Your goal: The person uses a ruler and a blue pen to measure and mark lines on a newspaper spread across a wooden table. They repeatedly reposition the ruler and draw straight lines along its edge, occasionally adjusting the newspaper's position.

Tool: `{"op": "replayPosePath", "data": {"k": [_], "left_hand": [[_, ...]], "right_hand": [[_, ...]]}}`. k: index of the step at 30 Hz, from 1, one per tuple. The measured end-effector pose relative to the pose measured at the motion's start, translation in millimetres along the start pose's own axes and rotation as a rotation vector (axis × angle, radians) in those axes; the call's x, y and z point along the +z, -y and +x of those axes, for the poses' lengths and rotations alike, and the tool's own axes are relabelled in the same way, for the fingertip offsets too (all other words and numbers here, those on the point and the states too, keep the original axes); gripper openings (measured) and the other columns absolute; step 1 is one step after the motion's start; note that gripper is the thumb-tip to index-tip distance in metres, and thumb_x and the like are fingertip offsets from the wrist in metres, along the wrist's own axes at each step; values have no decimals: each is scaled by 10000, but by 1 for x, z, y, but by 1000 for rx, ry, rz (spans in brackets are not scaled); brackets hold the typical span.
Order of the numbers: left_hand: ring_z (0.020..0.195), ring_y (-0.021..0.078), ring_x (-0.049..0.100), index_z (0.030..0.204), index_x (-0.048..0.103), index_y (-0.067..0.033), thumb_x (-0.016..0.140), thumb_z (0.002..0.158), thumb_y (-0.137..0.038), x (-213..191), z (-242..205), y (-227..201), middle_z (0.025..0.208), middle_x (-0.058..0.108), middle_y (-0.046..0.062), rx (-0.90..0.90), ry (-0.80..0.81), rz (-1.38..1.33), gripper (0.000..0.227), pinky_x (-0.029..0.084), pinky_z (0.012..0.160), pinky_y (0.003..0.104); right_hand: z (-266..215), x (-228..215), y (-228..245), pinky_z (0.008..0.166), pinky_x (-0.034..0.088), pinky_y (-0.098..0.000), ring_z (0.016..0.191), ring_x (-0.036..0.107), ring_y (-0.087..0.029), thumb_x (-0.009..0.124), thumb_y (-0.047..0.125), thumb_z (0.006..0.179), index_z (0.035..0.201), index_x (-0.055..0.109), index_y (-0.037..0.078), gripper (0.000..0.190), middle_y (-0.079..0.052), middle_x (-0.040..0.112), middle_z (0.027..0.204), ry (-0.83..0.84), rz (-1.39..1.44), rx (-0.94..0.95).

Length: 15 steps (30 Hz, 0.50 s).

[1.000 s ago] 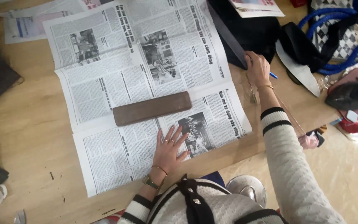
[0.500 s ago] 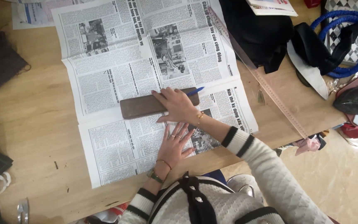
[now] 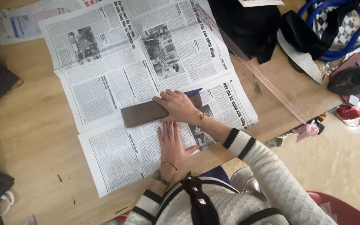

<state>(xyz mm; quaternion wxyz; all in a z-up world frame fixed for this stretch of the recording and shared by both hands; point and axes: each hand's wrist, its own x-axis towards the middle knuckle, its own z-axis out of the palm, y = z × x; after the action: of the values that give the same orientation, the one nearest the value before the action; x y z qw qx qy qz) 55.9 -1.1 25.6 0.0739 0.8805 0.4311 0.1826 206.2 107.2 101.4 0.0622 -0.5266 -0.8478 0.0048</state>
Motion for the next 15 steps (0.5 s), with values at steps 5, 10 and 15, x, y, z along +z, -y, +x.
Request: {"op": "replayPosePath", "data": {"k": [5, 10, 15], "left_hand": [[1481, 401, 284, 1520, 343, -17, 686, 565, -849, -9, 1, 0, 1605, 292, 201, 12, 42, -11, 1312, 225, 1195, 622], [1512, 372, 238, 1545, 293, -11, 704, 587, -821, -9, 3, 2, 1634, 243, 204, 5, 89, -50, 1319, 178, 1215, 618], [1535, 342, 193, 1551, 280, -40, 647, 642, -854, -11, 9, 2, 1652, 205, 173, 2, 126, -25, 1275, 150, 1226, 606]], "right_hand": [[-3, 6, 6, 735, 532, -321, 943, 561, -210, 797, 611, 699, 1303, 641, 118, 795, -76, 587, 1034, 3, 2, 17], [2, 0, 7, 682, 531, -308, 895, 575, -210, 802, 590, 711, 1281, 657, 89, 773, -84, 584, 995, 8, 18, 22], [8, -1, 5, 711, 535, -330, 927, 589, -218, 820, 561, 698, 1282, 662, 85, 770, -94, 598, 1025, -24, 36, 13]]}}
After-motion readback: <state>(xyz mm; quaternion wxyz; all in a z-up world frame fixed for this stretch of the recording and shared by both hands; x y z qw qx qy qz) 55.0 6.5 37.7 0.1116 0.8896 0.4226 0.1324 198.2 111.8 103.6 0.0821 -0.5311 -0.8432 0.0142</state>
